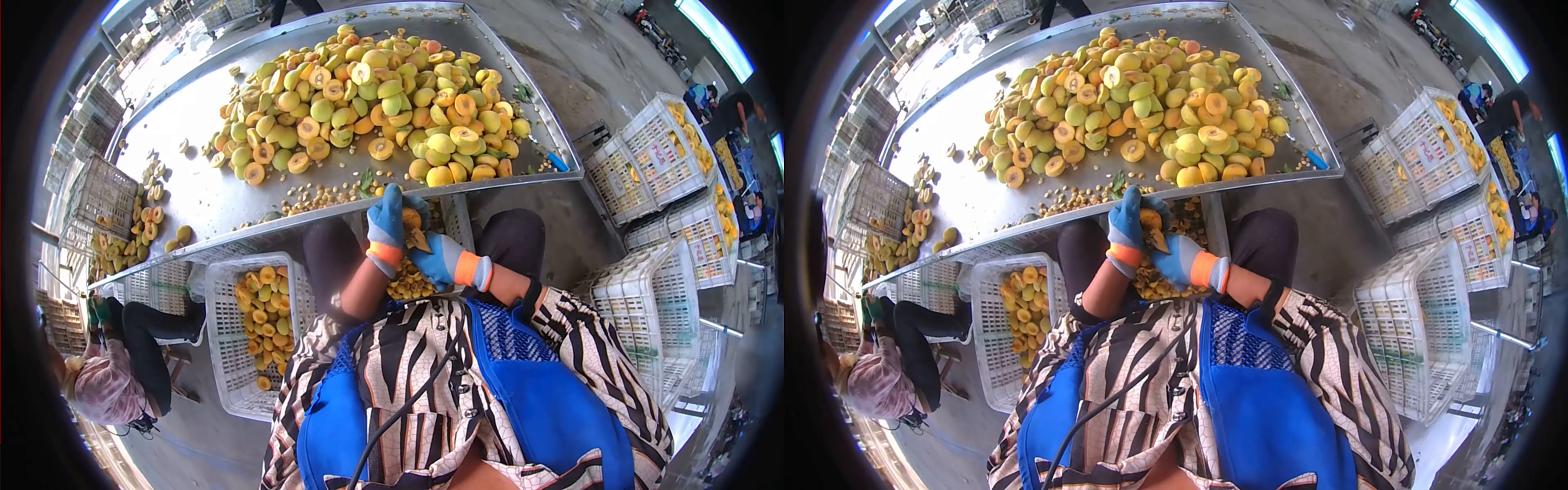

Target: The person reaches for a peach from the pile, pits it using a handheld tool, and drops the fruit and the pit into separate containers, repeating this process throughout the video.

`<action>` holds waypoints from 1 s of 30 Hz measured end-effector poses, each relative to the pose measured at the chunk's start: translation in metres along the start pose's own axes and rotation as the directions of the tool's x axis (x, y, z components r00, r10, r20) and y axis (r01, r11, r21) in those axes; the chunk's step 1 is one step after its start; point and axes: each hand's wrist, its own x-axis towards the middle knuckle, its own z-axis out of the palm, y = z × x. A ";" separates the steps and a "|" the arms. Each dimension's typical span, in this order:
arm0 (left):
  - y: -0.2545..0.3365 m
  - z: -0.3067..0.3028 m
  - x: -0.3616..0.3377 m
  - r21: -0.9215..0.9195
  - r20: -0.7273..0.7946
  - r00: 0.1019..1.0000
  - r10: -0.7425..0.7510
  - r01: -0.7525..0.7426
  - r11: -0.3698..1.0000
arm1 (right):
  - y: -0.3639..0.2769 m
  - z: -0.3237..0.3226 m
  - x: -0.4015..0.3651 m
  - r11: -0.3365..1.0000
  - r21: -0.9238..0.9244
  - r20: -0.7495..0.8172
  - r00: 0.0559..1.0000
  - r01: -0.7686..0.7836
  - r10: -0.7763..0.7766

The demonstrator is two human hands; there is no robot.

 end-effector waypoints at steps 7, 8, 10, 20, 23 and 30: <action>0.009 0.004 -0.001 -0.001 0.067 0.995 0.072 -0.072 0.997 | -0.029 -0.011 -0.014 0.966 0.183 0.139 0.978 -0.181 0.157; 0.005 0.000 0.003 -0.078 0.142 0.989 0.035 -0.024 0.997 | -0.032 -0.014 -0.019 0.952 0.223 0.189 0.968 -0.208 0.167; 0.006 0.000 0.004 -0.073 0.213 0.977 -0.001 0.017 0.997 | -0.025 -0.022 -0.017 0.882 0.377 0.331 0.931 -0.282 0.157; -0.006 0.003 0.013 -0.413 0.357 0.900 -0.249 0.391 0.823 | -0.006 -0.013 -0.017 0.971 0.215 0.124 0.989 -0.104 0.079; -0.009 0.001 0.016 -0.409 0.360 0.898 -0.252 0.395 0.823 | 0.033 -0.009 0.001 0.956 -0.003 -0.059 0.954 0.293 -0.292; 0.015 -0.028 0.022 -0.618 0.048 0.979 -0.198 0.184 0.764 | 0.034 0.002 -0.020 0.667 -0.452 -0.111 0.704 0.592 -0.701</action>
